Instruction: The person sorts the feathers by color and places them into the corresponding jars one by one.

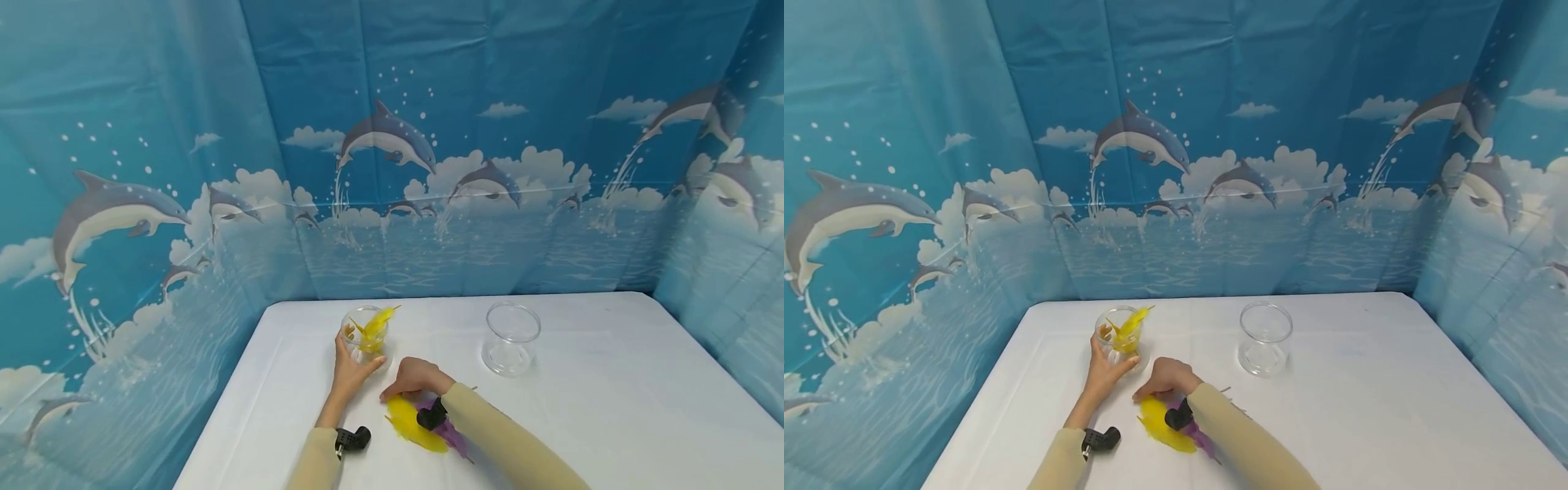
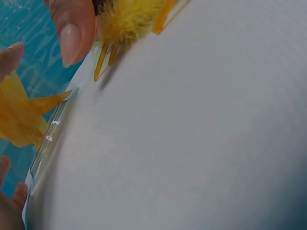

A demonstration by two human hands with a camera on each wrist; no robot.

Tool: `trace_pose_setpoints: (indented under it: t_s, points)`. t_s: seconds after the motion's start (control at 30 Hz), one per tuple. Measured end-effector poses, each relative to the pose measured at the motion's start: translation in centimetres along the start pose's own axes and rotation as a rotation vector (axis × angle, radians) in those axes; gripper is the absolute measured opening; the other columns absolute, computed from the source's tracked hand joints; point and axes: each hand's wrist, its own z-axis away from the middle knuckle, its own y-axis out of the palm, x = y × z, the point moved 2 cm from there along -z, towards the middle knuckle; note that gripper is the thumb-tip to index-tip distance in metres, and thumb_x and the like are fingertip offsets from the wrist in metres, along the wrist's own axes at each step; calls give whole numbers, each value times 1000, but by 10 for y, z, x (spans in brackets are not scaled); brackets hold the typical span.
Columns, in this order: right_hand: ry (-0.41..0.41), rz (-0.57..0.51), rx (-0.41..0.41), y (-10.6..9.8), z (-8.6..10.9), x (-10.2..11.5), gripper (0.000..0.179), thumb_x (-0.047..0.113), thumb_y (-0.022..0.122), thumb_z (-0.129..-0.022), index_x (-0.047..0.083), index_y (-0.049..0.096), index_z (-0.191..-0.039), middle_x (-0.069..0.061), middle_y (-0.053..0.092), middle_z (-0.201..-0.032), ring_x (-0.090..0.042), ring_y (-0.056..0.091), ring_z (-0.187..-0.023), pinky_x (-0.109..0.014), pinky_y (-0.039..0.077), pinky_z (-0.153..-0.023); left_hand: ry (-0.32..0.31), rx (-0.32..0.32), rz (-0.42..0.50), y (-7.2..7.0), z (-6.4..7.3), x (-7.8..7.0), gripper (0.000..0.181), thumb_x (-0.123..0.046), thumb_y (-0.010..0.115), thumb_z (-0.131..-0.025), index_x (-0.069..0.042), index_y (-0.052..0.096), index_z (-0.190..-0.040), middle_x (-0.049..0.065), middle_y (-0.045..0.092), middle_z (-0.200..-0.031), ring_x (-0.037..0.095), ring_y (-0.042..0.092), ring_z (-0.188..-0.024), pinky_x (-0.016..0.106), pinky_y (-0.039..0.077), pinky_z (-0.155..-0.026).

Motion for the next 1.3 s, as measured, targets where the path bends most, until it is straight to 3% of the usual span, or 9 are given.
trace_pose_setpoints:
  t_s: [0.13,0.27,0.4,0.67,0.8,1.1,1.3]
  points:
    - [41,63,-37,4,-2,5,50,53,78,-68,15,50,-50,5,32,-46,-11,31,-41,-24,24,-45,4,-4,-3,-2,-2,1,111,-33,85,-70,-15,9,-148,15,21,-150,30,22,-136,52,19,-108]
    - [16,28,-28,6,-4,3,47,43,80,-70,15,49,-47,6,30,-43,-10,29,-39,-22,22,-42,-3,2,20,-1,-1,0,111,-30,85,-70,-15,9,-149,16,19,-151,31,21,-137,52,19,-108]
    - [-10,-96,12,3,-4,-3,49,36,80,-73,16,45,-45,7,29,-43,-9,26,-38,-21,21,-41,-13,-6,34,1,0,0,112,-31,86,-69,-15,9,-149,17,19,-151,32,21,-137,54,19,-107]
    - [15,-421,153,-13,6,-18,47,32,80,-75,17,42,-51,2,30,-48,-11,22,-40,-23,19,-41,-7,24,36,7,-1,1,113,-35,86,-69,-15,9,-149,13,20,-151,28,22,-137,52,18,-108]
    - [-5,-489,167,-22,8,-20,43,36,79,-75,17,46,-54,2,32,-49,-10,22,-40,-23,19,-41,4,19,36,6,-1,1,112,-35,86,-69,-15,9,-149,12,20,-151,28,21,-137,51,18,-108]
    - [-26,-570,82,-57,15,-16,41,42,75,-79,15,50,-60,1,34,-52,-11,24,-44,-24,20,-42,31,4,46,1,-2,0,111,-33,86,-69,-14,11,-148,13,23,-150,28,21,-137,51,18,-108]
    - [-62,-775,-96,-85,20,-7,39,43,71,-82,12,53,-67,0,35,-57,-13,28,-47,-25,23,-45,6,6,29,-1,-3,-1,111,-30,86,-70,-14,10,-149,13,22,-150,29,21,-137,51,19,-108]
